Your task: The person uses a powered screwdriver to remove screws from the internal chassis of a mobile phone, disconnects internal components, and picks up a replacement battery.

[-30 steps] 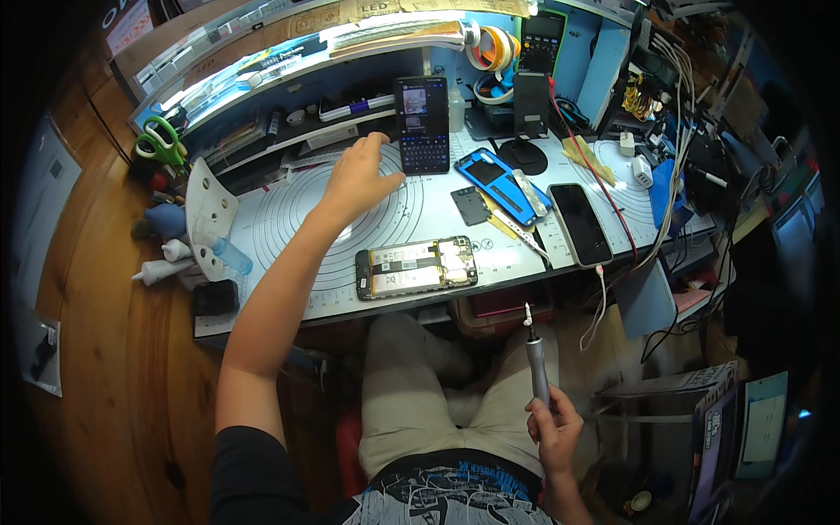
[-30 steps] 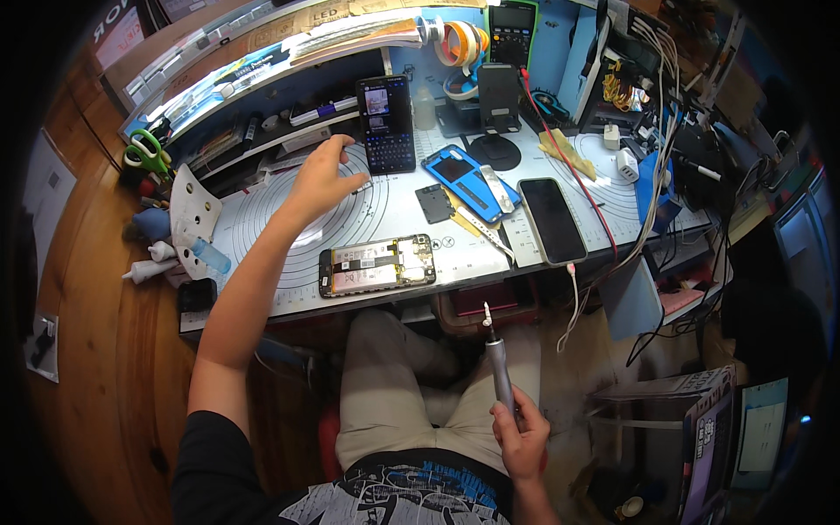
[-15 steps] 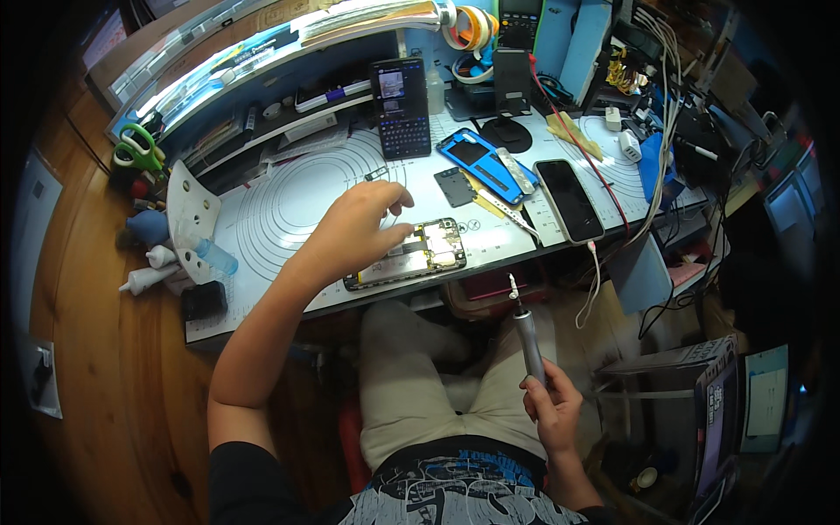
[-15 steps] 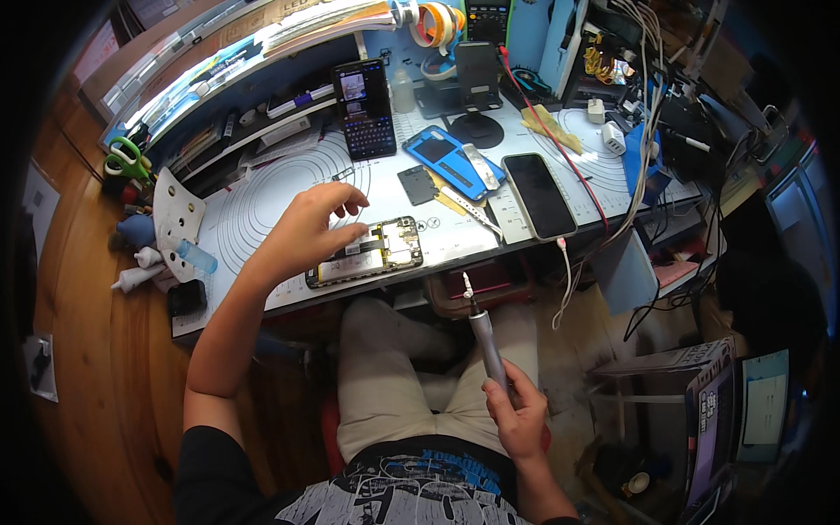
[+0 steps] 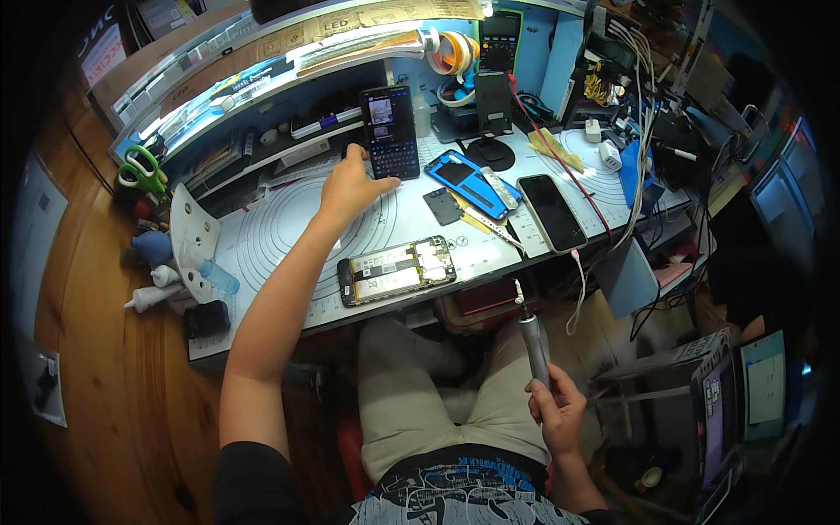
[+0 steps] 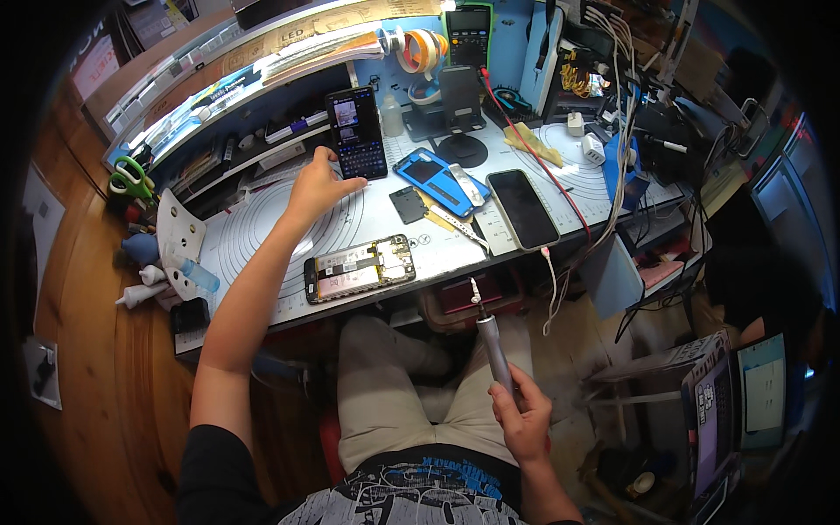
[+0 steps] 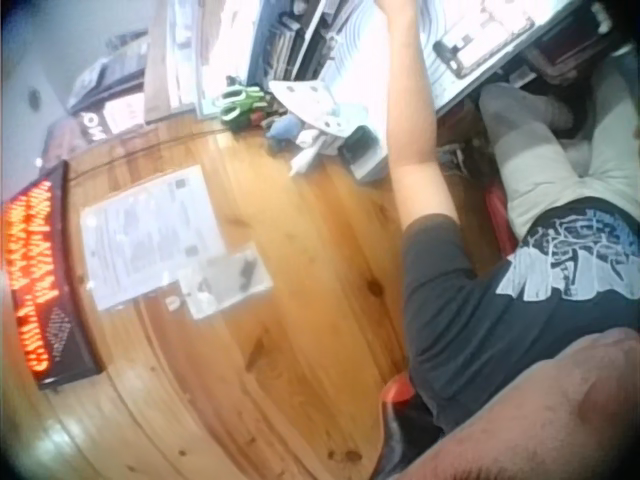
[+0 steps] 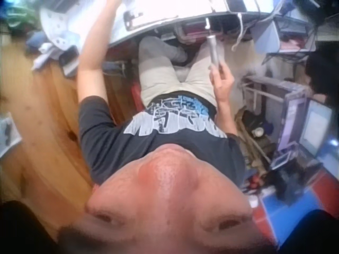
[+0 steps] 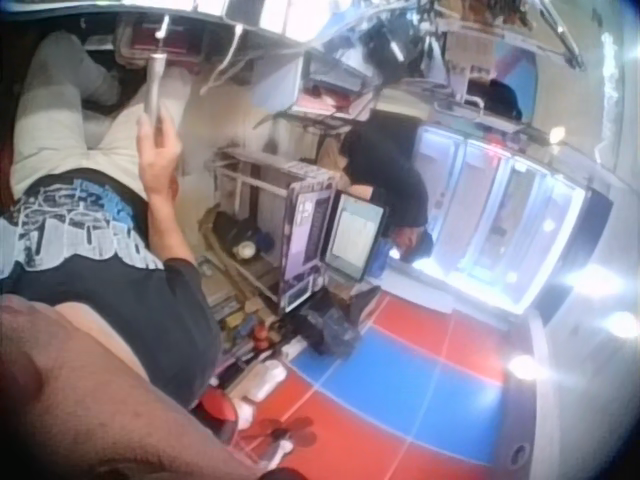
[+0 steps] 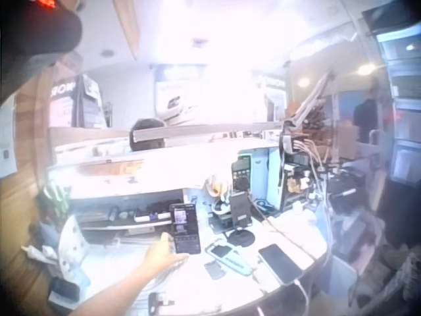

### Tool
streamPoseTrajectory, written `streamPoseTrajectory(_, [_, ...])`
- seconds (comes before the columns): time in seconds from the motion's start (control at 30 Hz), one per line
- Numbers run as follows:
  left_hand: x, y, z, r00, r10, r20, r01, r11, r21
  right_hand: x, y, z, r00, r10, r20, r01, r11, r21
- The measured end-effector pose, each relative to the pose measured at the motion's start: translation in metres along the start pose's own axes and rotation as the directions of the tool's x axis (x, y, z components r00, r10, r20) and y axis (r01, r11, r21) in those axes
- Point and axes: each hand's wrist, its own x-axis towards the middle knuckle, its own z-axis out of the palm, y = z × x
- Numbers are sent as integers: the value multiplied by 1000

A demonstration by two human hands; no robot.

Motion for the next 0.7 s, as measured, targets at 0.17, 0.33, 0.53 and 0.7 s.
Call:
streamPoseTrajectory(0.17, [-3,21,1,996,-84,-22,85,995,48,1,-6,-5,1000,1,-27,-1,1000,-10])
streamPoseTrajectory(0.33, [-7,13,1,993,-94,-72,96,995,17,21,-23,-9,976,-138,-169,117,985,-130])
streamPoseTrajectory(0.53, [-22,12,-36,981,189,40,-186,980,-73,97,-75,-57,868,-472,-156,256,693,-674])
streamPoseTrajectory(0.7, [-48,3,-60,899,429,91,-406,893,-194,164,-87,-71,759,-646,83,404,366,-838])
